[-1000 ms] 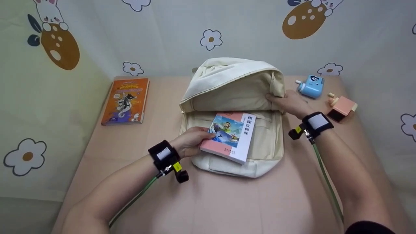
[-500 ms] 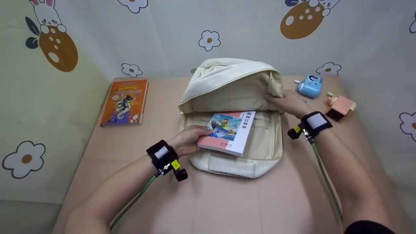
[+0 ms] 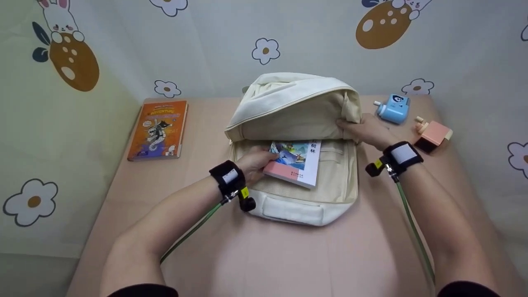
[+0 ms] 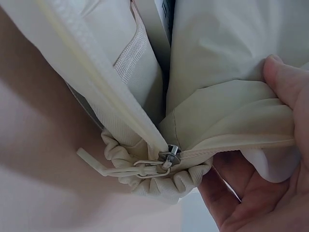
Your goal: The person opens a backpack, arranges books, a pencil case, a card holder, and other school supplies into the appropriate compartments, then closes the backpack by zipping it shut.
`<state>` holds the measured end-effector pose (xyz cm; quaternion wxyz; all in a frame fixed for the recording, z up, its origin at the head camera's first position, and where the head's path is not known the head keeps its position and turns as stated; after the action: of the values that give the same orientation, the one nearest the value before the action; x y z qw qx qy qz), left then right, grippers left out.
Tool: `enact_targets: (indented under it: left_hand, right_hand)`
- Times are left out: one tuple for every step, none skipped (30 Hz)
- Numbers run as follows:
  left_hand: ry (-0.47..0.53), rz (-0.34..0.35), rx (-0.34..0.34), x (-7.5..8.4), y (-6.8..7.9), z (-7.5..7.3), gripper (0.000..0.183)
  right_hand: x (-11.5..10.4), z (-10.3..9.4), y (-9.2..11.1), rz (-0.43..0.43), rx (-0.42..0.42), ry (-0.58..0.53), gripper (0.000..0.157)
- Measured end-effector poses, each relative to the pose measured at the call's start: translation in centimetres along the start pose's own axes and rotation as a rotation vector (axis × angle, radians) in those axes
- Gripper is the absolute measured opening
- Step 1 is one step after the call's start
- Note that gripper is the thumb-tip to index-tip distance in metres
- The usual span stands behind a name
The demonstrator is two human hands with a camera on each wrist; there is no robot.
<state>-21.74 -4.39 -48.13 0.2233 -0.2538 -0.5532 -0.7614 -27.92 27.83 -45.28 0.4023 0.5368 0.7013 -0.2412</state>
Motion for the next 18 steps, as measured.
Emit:
enact_targets:
  left_hand:
    - [-0.007, 0.004, 0.013, 0.2, -0.2, 0.0, 0.035]
    - [-0.008, 0.009, 0.024, 0.4, -0.5, 0.1, 0.035]
    - [-0.008, 0.014, 0.031, 0.6, -0.7, 0.1, 0.036]
    - [-0.003, 0.02, 0.036, 0.7, -0.9, 0.2, 0.037]
    - [0.007, 0.024, 0.038, 0.8, -1.2, 0.2, 0.038]
    - [0.017, 0.026, 0.039, 0.9, -1.3, 0.2, 0.04]
    - [0.026, 0.029, 0.04, 1.0, -1.5, 0.2, 0.041]
    - [0.036, 0.031, 0.036, 1.0, -1.6, 0.2, 0.043]
    - [0.041, 0.032, 0.034, 1.1, -1.7, 0.2, 0.043]
    - [0.045, 0.034, 0.031, 1.1, -1.7, 0.2, 0.044]
    - [0.047, 0.033, 0.027, 1.0, -1.7, 0.2, 0.044]
    - [0.048, 0.033, 0.024, 1.0, -1.7, 0.3, 0.044]
    - [0.044, 0.036, 0.021, 1.0, -1.7, 0.3, 0.043]
    - [0.041, 0.041, 0.013, 1.0, -1.5, 0.3, 0.043]
    - [0.04, 0.047, 0.002, 1.0, -1.4, 0.3, 0.043]
    - [0.036, 0.058, -0.01, 1.0, -1.2, 0.4, 0.043]
    - [0.036, 0.068, -0.025, 1.0, -1.1, 0.5, 0.043]
    - [0.034, 0.083, -0.042, 1.0, -0.9, 0.5, 0.043]
  right_hand:
    - [0.0, 0.0, 0.0, 0.001, -0.001, 0.0, 0.079]
    - [-0.1, 0.0, 0.0, 0.001, -0.001, -0.002, 0.08]
    - [-0.1, 0.0, 0.0, 0.0, 0.002, -0.003, 0.079]
    - [-0.2, 0.0, 0.0, -0.002, 0.006, 0.0, 0.079]
    - [-0.2, 0.1, 0.0, -0.004, 0.007, 0.003, 0.078]
    - [-0.2, 0.1, 0.0, -0.006, 0.009, 0.005, 0.077]
    - [-0.2, 0.1, 0.0, -0.006, 0.012, 0.006, 0.077]
    - [-0.2, 0.1, 0.0, -0.007, 0.014, 0.006, 0.076]
    - [-0.2, 0.1, 0.1, -0.004, 0.018, 0.012, 0.076]
    - [-0.2, 0.1, 0.1, -0.002, 0.019, 0.015, 0.076]
    - [-0.2, 0.1, 0.1, 0.003, 0.019, 0.017, 0.077]
    - [-0.2, 0.1, 0.1, 0.007, 0.019, 0.018, 0.077]
    - [-0.2, 0.1, 0.2, 0.012, 0.018, 0.018, 0.078]
    - [-0.3, 0.0, 0.2, 0.015, 0.015, 0.019, 0.079]
    - [-0.3, 0.0, 0.2, 0.019, 0.013, 0.019, 0.08]
    - [-0.3, 0.0, 0.2, 0.023, 0.012, 0.017, 0.081]
    - [-0.3, 0.0, 0.3, 0.026, 0.01, 0.018, 0.081]
    - [-0.3, -0.1, 0.3, 0.027, 0.008, 0.018, 0.081]
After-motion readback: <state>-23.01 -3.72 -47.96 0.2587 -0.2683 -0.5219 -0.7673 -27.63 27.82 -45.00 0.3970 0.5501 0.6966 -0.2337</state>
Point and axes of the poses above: each hand's wrist, its own y-axis away from the middle knuckle, its own z-axis out of the palm, x = y × z, the point moved 3 cm from there along -y, towards the middle knuckle, and after that the axes turned 12 degrees about -z, right-handed, at the moved point
